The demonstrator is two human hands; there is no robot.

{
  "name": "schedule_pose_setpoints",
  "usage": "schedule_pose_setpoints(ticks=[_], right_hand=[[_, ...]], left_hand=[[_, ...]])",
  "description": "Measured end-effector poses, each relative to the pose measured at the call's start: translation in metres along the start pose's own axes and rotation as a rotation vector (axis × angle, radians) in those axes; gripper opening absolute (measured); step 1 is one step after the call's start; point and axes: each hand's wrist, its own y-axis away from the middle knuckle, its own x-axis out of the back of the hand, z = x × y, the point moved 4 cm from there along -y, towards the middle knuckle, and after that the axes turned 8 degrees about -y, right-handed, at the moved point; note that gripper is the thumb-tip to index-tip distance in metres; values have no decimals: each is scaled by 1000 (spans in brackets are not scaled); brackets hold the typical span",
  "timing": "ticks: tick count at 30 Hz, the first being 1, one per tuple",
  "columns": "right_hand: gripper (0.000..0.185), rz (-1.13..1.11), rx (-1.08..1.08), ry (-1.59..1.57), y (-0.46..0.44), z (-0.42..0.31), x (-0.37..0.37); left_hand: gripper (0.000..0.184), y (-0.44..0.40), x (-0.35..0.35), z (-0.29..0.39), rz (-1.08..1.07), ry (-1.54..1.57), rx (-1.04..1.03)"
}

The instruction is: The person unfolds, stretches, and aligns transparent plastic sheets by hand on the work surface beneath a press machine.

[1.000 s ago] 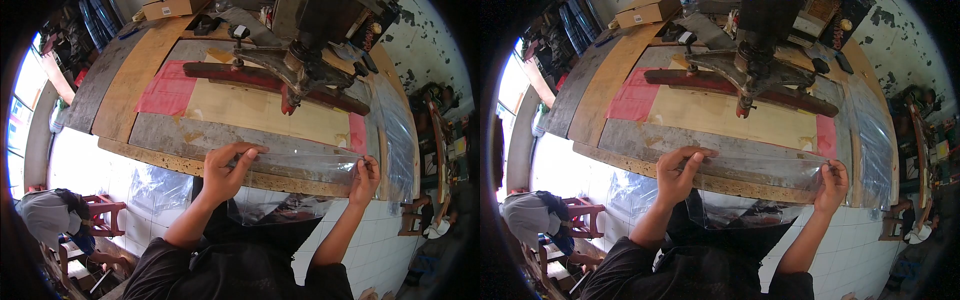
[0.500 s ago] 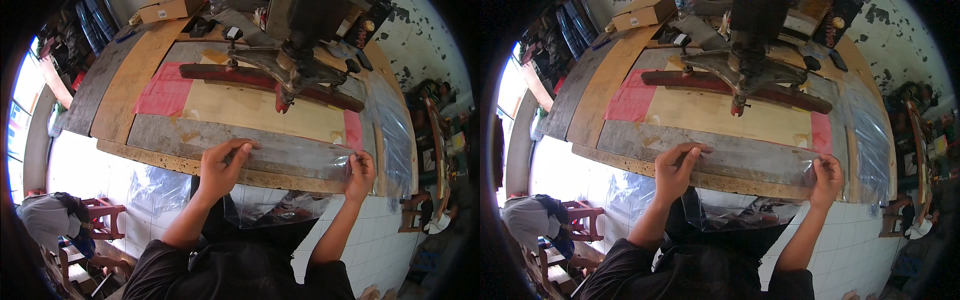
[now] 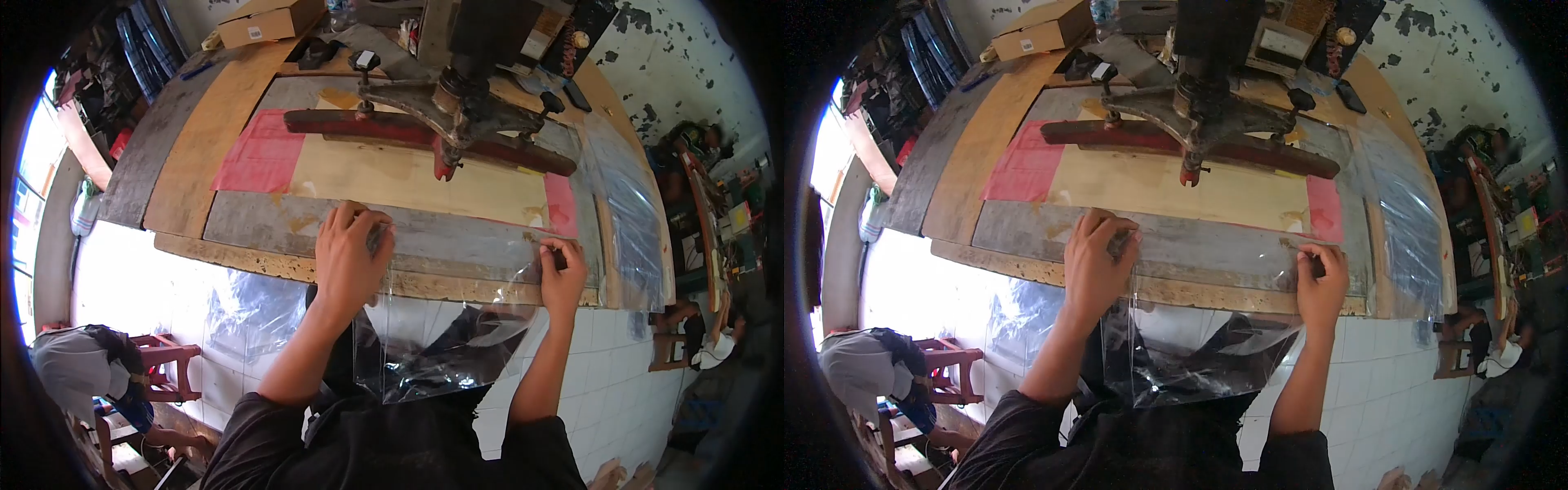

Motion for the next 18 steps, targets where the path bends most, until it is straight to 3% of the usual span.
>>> schedule_pose_setpoints(ticks=[4,6,8,11,15,17,18], right_hand=[[13,114,144,185,2,-25,-2],[14,167,227,214,4,-30,1],[16,-90,194,184,5,-24,-4],[17,-125,162,152,5,-25,-5],[17,-170,166,192,16,-41,-3],[32,-203,181,308,27,-46,-6],[32,-207,179,308,33,-47,-7]], left_hand=[[17,-3,0,10,15,-20,44],[19,3,-9,18,-129,-87,-258],[20,6,-12,21,-157,-82,-287],[26,11,-8,24,-204,-111,-327],[52,39,-8,39,-289,-260,-338],[71,52,-15,38,-361,-268,-289],[71,53,-15,39,-364,-267,-286]])
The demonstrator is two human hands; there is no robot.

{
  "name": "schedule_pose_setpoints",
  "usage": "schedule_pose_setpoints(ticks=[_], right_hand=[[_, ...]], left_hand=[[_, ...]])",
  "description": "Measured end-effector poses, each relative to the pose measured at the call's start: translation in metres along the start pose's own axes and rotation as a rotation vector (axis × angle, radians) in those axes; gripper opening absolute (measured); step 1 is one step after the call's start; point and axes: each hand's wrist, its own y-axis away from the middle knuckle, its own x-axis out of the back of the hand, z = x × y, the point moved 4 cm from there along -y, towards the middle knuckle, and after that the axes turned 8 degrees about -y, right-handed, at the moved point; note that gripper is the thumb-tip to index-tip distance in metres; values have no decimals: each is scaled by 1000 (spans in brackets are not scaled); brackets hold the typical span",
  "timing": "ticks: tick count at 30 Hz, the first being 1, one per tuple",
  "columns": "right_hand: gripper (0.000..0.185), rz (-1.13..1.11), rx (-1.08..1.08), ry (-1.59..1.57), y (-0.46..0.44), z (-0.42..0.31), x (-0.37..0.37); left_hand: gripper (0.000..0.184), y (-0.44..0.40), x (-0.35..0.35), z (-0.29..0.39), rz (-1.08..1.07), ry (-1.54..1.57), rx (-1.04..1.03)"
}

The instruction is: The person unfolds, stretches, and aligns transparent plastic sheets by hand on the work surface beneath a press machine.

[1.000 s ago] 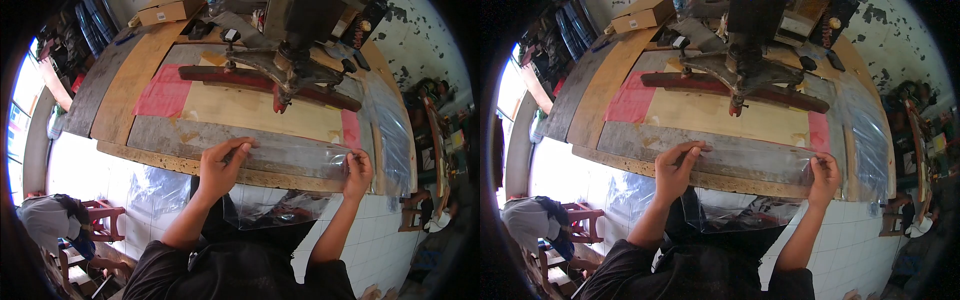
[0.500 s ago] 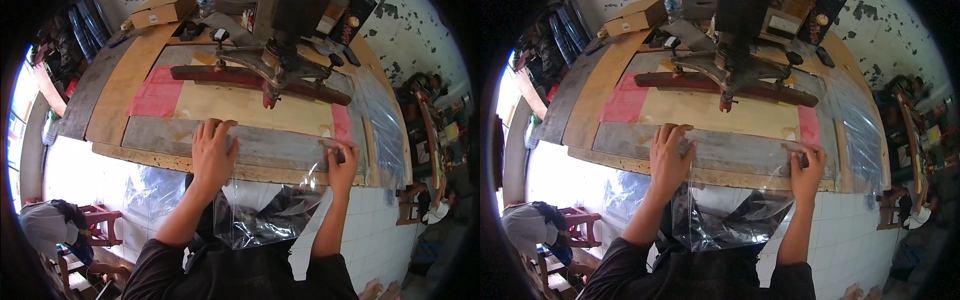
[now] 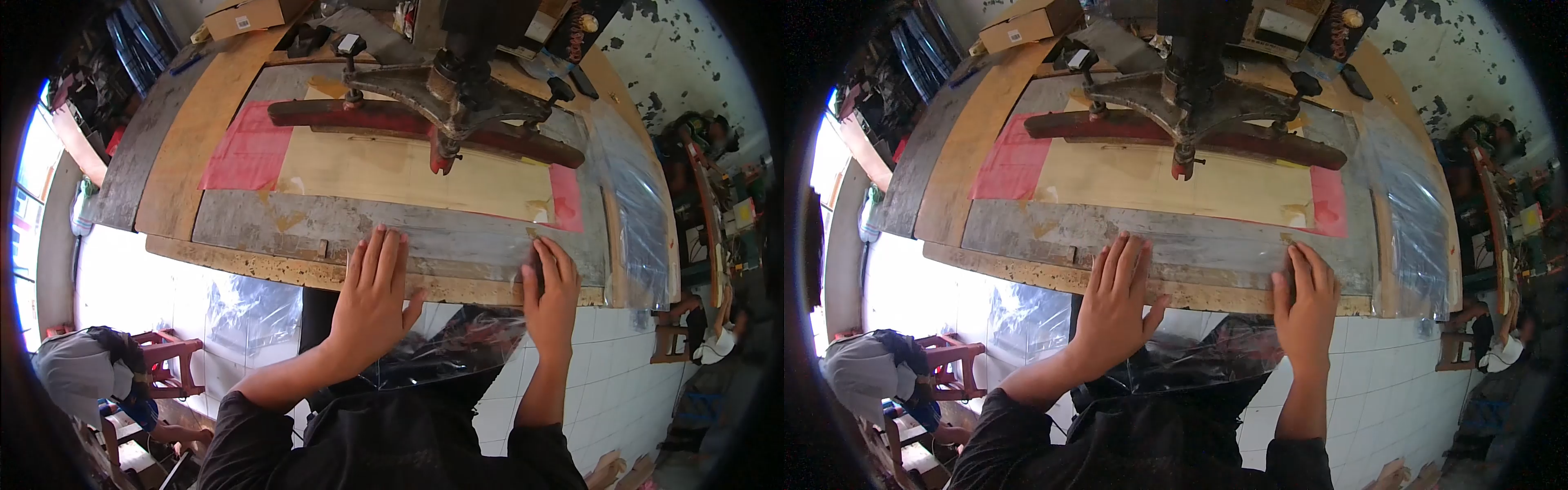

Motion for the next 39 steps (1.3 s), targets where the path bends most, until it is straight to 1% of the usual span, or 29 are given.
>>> schedule_pose_setpoints(ticks=[2,3,5,7,9,11,15,17,23,26,28,32,34,36,37,39], right_hand=[[51,-42,4,136,10,-4,-5],[59,-112,-61,124,14,1,-8],[59,-112,-55,153,20,5,-12],[60,-111,-47,175,22,6,-14],[61,-145,-99,175,22,8,-14],[61,-146,-95,169,22,7,-14],[61,-143,-88,157,22,10,-14],[61,-145,-85,164,22,10,-14],[59,-182,-131,167,21,11,-8],[59,-148,-93,242,21,7,-11],[60,-176,-60,272,20,1,-10],[63,-182,-68,334,10,-21,-17],[64,-238,121,182,2,-55,-30],[65,-328,237,-22,2,-82,-46],[65,-322,223,-8,1,-88,-53],[68,-328,289,-104,-1,-97,-66]], left_hand=[[75,0,1,1,-12,22,28],[75,0,2,0,-16,24,31],[77,0,0,-2,-78,42,37],[79,-1,1,-3,-90,56,36],[81,-1,2,-6,-102,67,38],[85,-1,4,-6,-78,81,0],[90,-2,7,-9,-80,93,16],[93,-2,6,-12,-85,153,75],[95,-2,1,-15,-66,131,87],[96,-2,1,-14,-68,125,88],[96,-2,1,-13,-73,120,79],[95,-2,1,-10,-66,76,81],[94,-3,2,-9,-62,110,87],[91,-4,3,-7,-35,82,79],[87,-4,1,-7,-46,90,85],[86,-4,2,-8,-48,86,67]])
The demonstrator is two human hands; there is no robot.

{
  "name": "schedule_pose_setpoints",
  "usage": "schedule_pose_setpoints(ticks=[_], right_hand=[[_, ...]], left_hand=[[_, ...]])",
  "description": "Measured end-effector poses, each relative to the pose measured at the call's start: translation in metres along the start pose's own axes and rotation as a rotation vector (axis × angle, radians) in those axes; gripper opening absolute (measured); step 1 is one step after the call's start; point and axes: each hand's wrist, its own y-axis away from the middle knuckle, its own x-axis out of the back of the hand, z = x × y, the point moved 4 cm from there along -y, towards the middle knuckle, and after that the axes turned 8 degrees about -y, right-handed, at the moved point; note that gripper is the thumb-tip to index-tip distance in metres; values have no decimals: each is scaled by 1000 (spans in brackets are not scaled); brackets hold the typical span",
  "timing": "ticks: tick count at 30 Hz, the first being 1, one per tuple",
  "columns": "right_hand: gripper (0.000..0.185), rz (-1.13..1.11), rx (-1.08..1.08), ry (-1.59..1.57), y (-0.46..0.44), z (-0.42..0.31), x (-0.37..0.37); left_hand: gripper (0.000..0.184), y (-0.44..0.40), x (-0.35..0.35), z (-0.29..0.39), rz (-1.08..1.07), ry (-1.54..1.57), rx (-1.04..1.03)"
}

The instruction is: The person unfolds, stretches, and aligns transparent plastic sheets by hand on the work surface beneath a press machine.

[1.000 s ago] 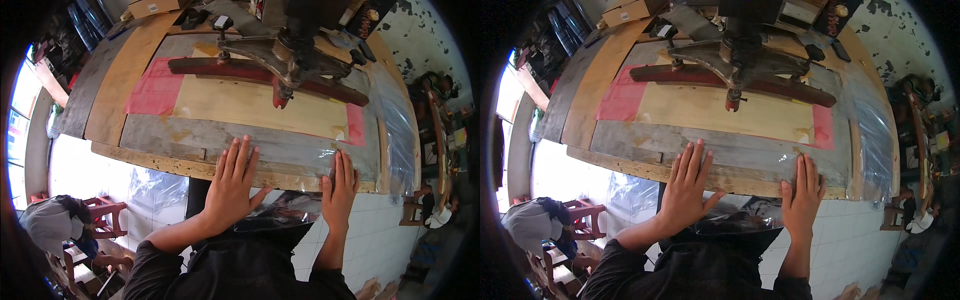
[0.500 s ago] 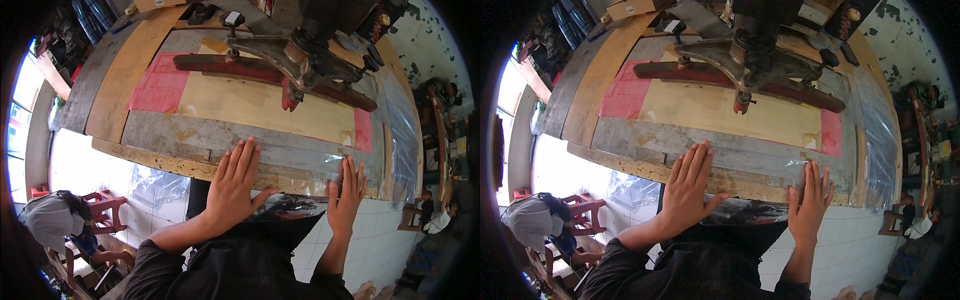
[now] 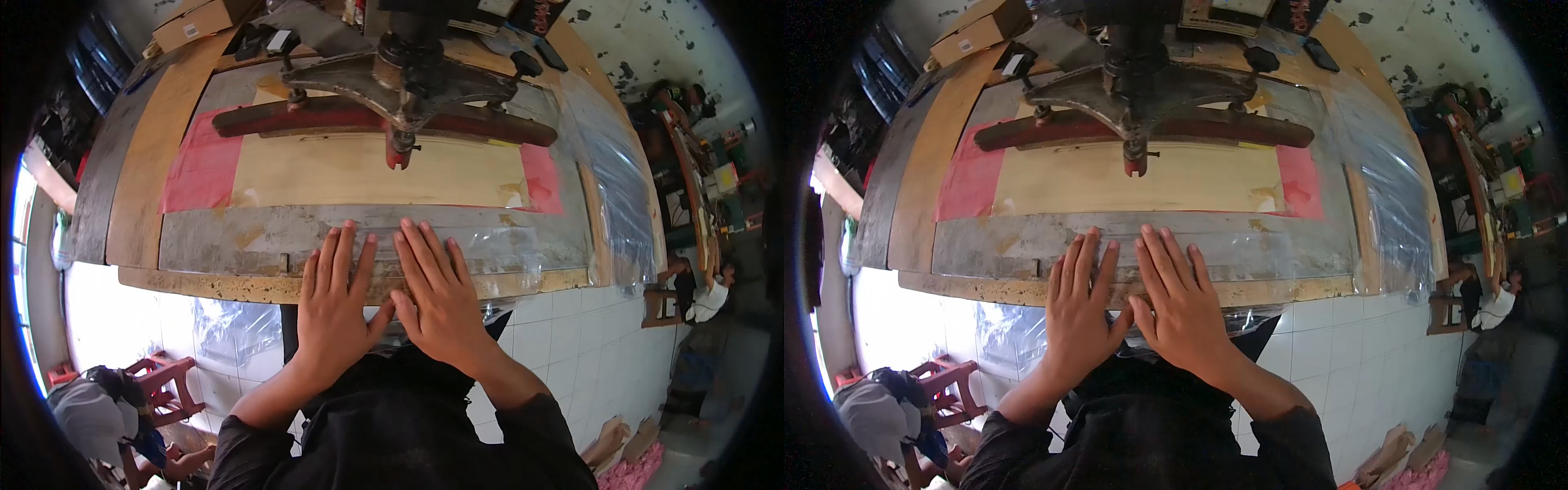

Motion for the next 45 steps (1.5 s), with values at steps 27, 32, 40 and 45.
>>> schedule_pose_setpoints(ticks=[27,32,40,45], right_hand=[[65,154,-272,322,60,77,65],[56,220,-98,168,15,45,64],[50,125,176,-211,-34,5,19],[41,-73,-85,-639,-32,6,35]], left_hand=[[83,2,8,-3,-6,9,-39],[74,0,12,-5,32,82,-42],[56,8,21,-16,369,619,69],[49,13,34,-22,293,339,57]])
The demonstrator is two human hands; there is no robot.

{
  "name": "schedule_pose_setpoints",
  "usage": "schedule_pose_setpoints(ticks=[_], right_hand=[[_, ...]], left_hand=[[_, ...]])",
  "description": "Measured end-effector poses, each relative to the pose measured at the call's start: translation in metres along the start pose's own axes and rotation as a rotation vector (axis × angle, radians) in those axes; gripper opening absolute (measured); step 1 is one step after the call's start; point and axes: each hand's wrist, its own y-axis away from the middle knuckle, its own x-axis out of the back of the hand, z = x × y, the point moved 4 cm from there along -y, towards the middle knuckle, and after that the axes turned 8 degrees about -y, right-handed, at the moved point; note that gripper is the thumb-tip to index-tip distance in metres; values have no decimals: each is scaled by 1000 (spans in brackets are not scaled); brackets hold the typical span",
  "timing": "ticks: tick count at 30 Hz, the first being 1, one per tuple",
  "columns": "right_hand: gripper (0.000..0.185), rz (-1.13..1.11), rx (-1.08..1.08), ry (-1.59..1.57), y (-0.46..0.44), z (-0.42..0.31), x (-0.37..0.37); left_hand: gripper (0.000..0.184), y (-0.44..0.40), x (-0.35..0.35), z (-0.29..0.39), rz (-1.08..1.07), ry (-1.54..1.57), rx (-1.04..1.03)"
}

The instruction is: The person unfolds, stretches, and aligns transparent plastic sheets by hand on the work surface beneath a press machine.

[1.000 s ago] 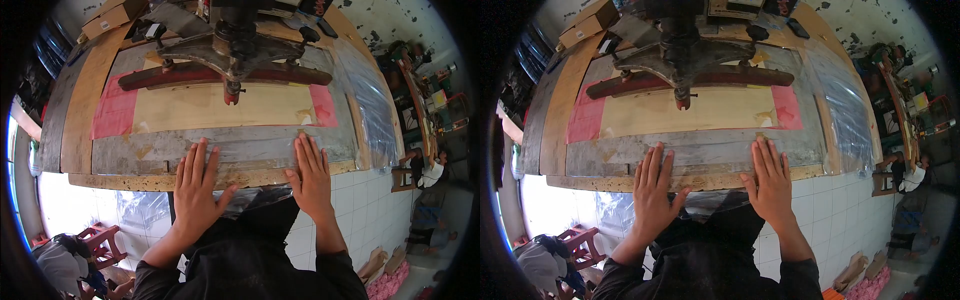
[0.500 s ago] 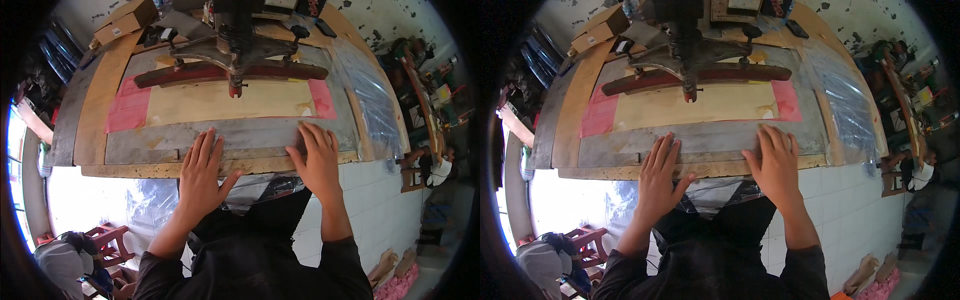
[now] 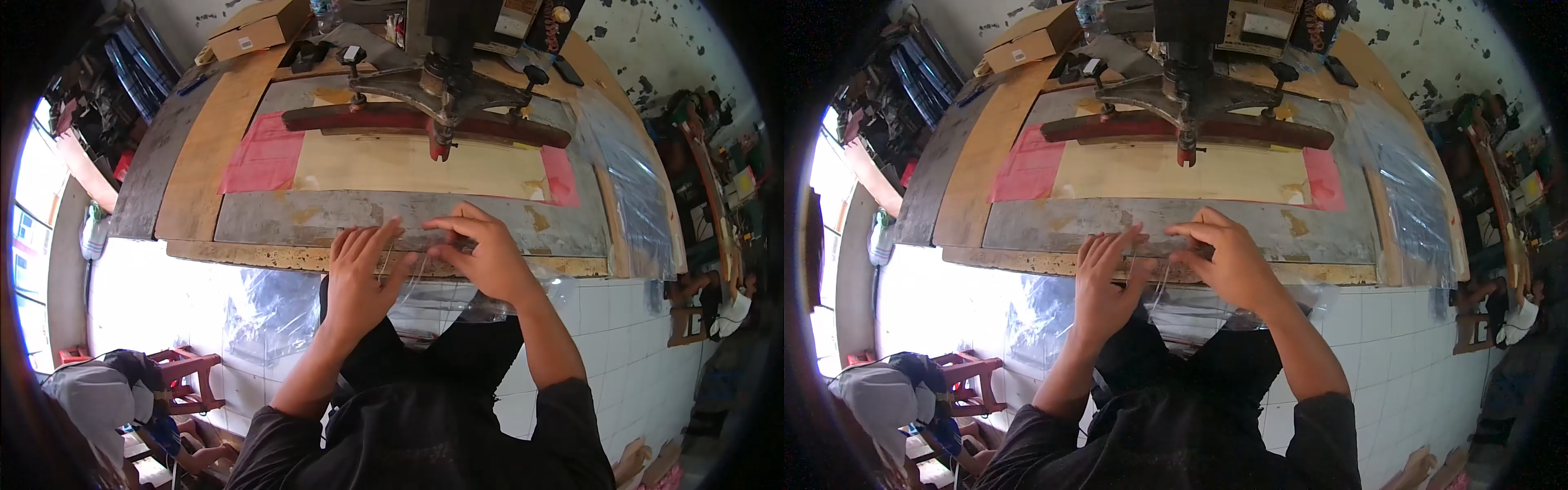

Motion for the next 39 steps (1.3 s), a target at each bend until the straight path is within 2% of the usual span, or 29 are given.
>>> schedule_pose_setpoints(ticks=[2,4,5,6,7,10,12,17,22,25,29,33,39], right_hand=[[40,20,21,-13,5,-8,2],[38,40,43,-24,9,-17,4],[35,160,168,34,11,-28,7],[31,279,294,92,14,-38,9],[31,277,295,95,15,-44,8],[23,345,333,25,22,-58,16],[20,34,179,-43,26,-55,20],[18,91,257,-95,31,-53,17],[14,113,288,-137,35,-49,18],[13,93,277,-136,37,-51,19],[11,129,316,-115,40,-51,20],[9,143,355,-89,42,-48,19],[9,157,333,-99,40,-44,15]], left_hand=[[49,-2,-1,8,-35,-86,-44],[45,-2,-7,5,-64,419,257],[45,-2,-7,6,-63,423,255],[42,-2,-8,4,-62,561,302],[40,-1,-9,4,-63,698,349],[37,-3,2,18,-35,703,282],[35,-5,16,28,-34,631,245],[28,-11,35,40,29,482,57],[22,-15,40,42,-29,478,-128],[23,-15,42,40,-141,460,-14],[24,-17,40,44,-117,449,-18],[17,-20,40,52,-112,458,21],[16,-21,39,52,-100,419,-9]])
